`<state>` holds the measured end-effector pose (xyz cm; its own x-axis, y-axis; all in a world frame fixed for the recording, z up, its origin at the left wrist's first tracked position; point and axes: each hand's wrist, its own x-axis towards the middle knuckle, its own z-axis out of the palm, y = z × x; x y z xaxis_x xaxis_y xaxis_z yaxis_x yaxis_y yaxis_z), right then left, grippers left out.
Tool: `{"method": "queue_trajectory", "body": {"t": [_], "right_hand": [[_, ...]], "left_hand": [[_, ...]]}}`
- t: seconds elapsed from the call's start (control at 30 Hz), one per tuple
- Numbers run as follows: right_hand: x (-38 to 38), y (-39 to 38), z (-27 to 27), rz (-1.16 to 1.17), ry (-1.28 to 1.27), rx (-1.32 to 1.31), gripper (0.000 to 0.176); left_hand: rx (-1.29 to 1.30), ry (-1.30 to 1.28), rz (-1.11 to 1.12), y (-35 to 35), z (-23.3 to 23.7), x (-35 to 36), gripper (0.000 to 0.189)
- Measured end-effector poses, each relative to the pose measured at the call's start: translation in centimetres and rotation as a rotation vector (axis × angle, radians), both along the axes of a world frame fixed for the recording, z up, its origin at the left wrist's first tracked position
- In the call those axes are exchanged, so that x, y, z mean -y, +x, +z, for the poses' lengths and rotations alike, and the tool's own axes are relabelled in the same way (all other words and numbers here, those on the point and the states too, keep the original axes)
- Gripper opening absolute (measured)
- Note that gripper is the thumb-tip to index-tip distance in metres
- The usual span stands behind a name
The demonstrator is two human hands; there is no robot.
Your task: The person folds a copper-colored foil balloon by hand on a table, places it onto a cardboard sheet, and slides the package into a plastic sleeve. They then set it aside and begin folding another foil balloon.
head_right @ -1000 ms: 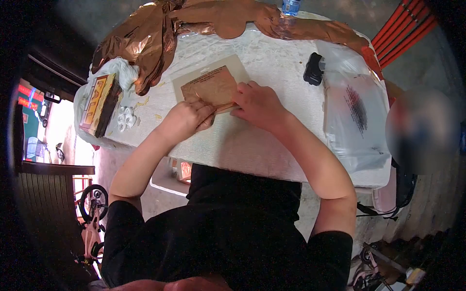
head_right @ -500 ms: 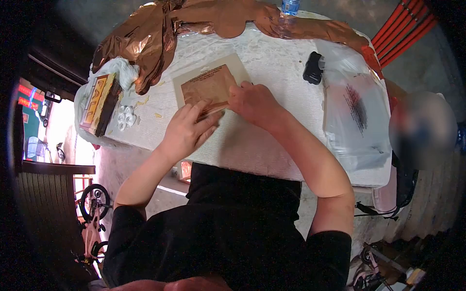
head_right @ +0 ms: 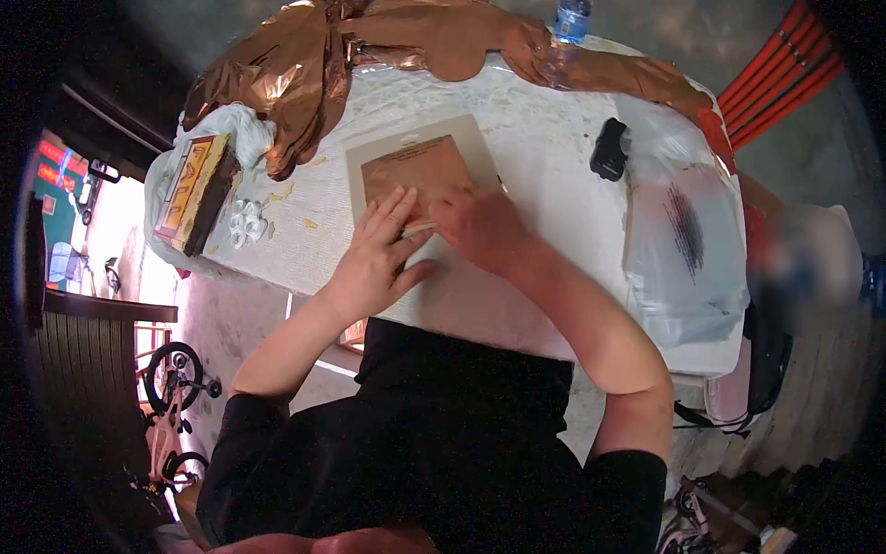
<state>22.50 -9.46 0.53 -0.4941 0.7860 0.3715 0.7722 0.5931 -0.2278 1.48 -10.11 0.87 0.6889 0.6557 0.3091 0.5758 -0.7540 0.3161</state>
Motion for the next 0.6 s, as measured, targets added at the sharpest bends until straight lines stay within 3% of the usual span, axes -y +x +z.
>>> {"method": "queue_trajectory", "body": {"t": [0.43,0.6], "right_hand": [[-1.7,-1.4,0.3,-0.042,-0.197,-0.209,0.011],[-2.2,-2.2,-1.0,-0.127,-0.212,-0.14,0.011]], "left_hand": [[0.009,-0.213,-0.104,-0.8,0.0,-0.7,0.043],[0.012,-0.188,-0.096,-0.8,0.0,-0.8,0.041]]}}
